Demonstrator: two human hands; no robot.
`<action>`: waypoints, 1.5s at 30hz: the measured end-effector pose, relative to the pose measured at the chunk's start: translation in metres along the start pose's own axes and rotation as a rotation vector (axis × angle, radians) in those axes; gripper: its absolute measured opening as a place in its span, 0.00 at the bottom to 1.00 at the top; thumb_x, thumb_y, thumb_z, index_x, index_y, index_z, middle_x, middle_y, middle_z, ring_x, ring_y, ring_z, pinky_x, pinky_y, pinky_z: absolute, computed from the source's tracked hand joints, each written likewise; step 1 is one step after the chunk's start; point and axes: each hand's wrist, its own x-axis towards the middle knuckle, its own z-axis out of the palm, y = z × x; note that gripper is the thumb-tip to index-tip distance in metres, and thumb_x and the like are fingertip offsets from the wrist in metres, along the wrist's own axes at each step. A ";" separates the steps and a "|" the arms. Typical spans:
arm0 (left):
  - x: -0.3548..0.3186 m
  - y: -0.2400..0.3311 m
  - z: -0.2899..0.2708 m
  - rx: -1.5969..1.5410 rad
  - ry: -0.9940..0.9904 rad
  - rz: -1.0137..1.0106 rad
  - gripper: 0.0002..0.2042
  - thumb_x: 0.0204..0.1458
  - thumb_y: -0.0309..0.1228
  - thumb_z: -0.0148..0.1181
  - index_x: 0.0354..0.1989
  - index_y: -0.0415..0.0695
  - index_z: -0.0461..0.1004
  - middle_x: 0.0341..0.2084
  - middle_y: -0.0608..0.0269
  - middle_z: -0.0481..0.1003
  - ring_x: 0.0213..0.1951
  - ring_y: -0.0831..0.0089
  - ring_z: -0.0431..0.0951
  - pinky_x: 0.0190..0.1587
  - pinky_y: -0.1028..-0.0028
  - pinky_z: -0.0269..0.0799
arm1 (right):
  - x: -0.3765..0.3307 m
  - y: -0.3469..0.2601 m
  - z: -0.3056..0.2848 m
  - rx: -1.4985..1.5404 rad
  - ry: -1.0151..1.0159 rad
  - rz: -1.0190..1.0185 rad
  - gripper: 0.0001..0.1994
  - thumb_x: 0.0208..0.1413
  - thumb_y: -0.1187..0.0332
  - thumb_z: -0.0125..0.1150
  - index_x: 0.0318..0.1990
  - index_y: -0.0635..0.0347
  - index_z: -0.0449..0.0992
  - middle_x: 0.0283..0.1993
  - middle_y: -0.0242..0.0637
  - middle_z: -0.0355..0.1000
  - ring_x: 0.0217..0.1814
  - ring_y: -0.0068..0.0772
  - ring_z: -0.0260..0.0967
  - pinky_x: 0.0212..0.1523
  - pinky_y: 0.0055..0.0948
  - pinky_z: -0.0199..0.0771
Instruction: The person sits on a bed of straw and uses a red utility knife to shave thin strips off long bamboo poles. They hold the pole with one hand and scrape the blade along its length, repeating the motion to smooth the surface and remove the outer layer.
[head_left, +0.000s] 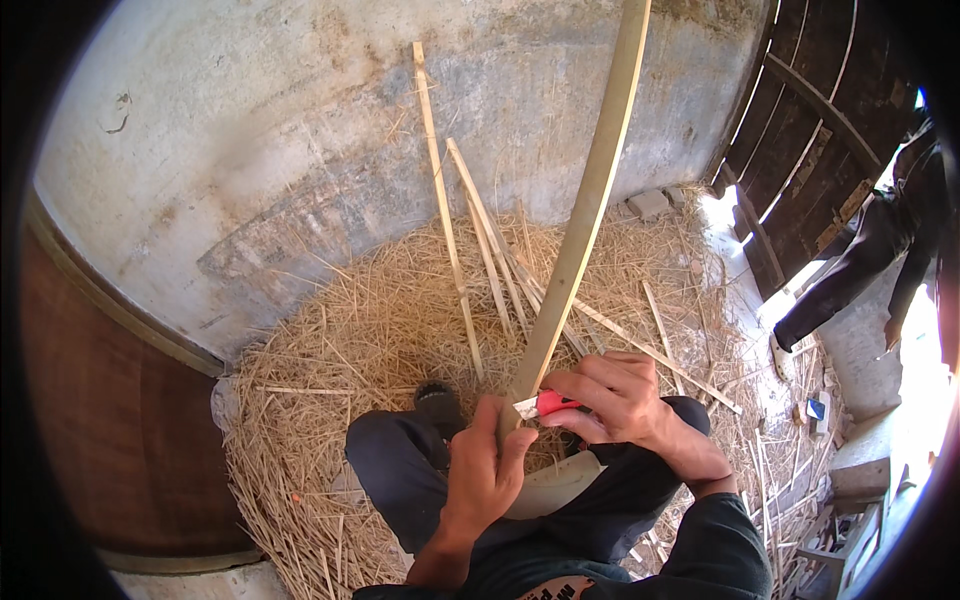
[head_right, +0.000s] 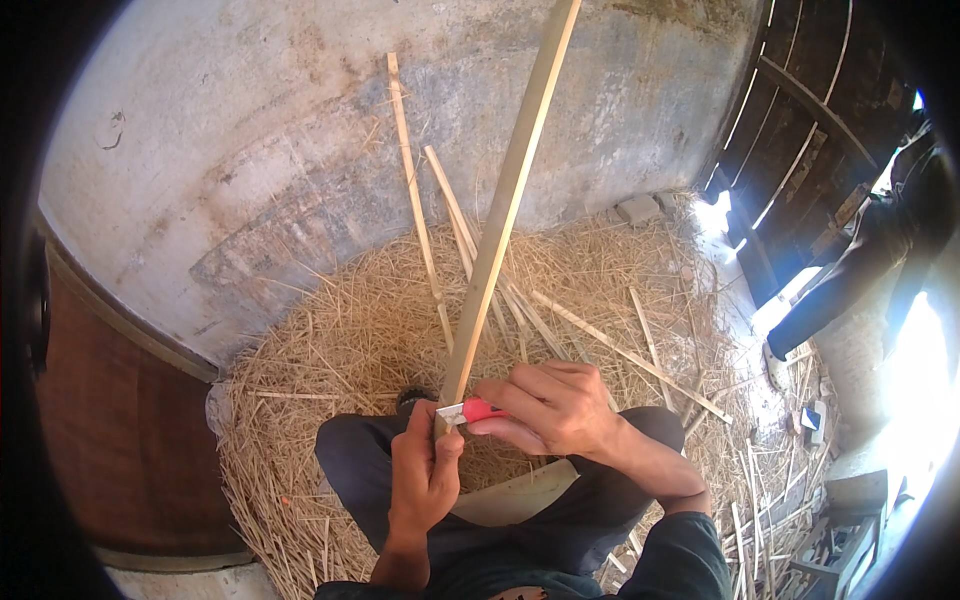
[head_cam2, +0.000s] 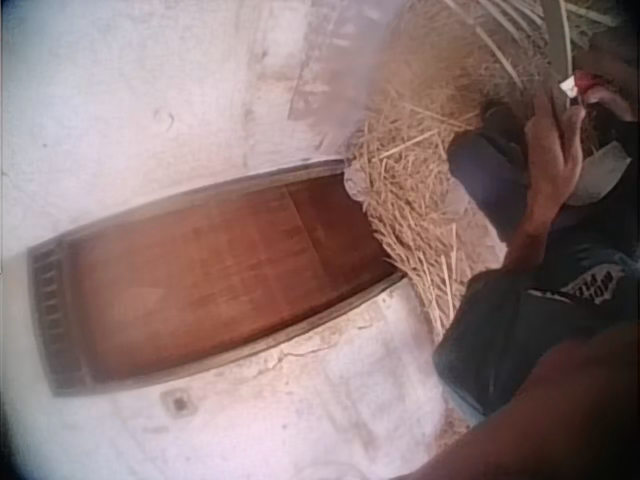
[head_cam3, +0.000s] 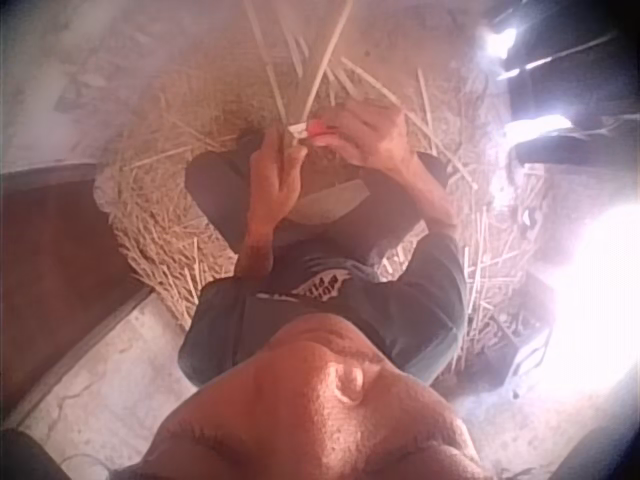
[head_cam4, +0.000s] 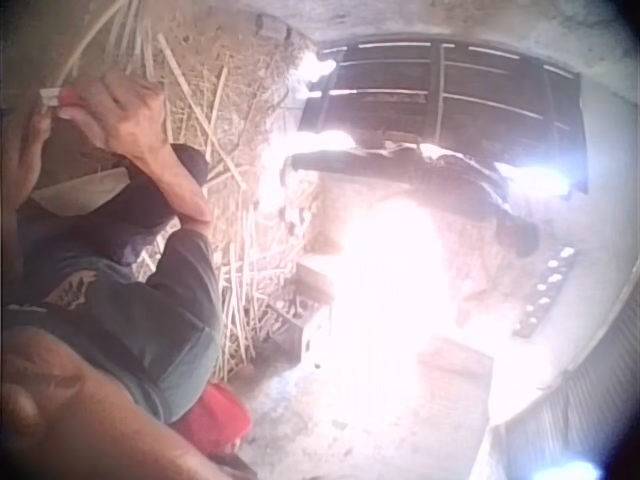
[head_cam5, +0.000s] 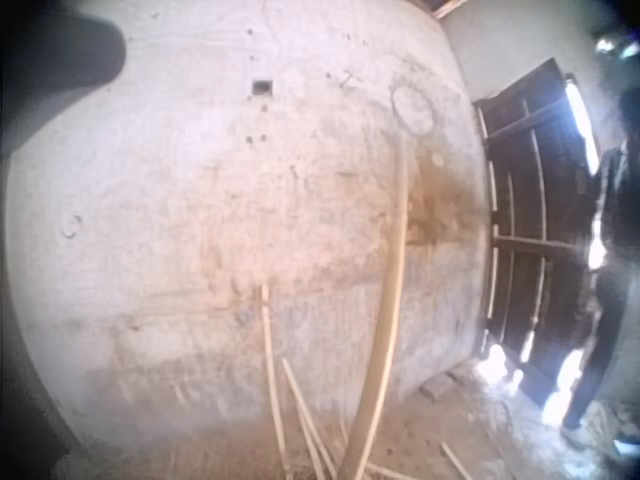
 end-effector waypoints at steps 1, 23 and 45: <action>0.000 0.001 -0.001 0.023 0.000 0.000 0.15 0.70 0.40 0.60 0.43 0.38 0.70 0.20 0.51 0.74 0.22 0.57 0.80 0.26 0.64 0.70 | 0.000 -0.001 0.000 -0.003 -0.002 0.000 0.18 0.49 0.54 0.80 0.43 0.52 0.85 0.26 0.24 0.68 0.20 0.25 0.69 0.21 0.27 0.69; -0.004 -0.006 0.002 0.126 0.074 0.025 0.14 0.72 0.37 0.55 0.38 0.38 0.66 0.16 0.56 0.66 0.17 0.70 0.67 0.23 0.67 0.63 | 0.006 -0.002 0.005 -0.096 0.012 -0.001 0.17 0.48 0.52 0.80 0.40 0.51 0.86 0.24 0.22 0.69 0.19 0.23 0.68 0.20 0.26 0.67; -0.039 -0.025 0.007 0.143 -0.105 -0.116 0.13 0.66 0.35 0.65 0.38 0.39 0.71 0.17 0.58 0.73 0.20 0.71 0.76 0.25 0.70 0.69 | -0.014 0.090 -0.028 -0.006 0.477 0.643 0.14 0.72 0.61 0.63 0.49 0.65 0.84 0.24 0.24 0.71 0.24 0.14 0.57 0.25 0.24 0.56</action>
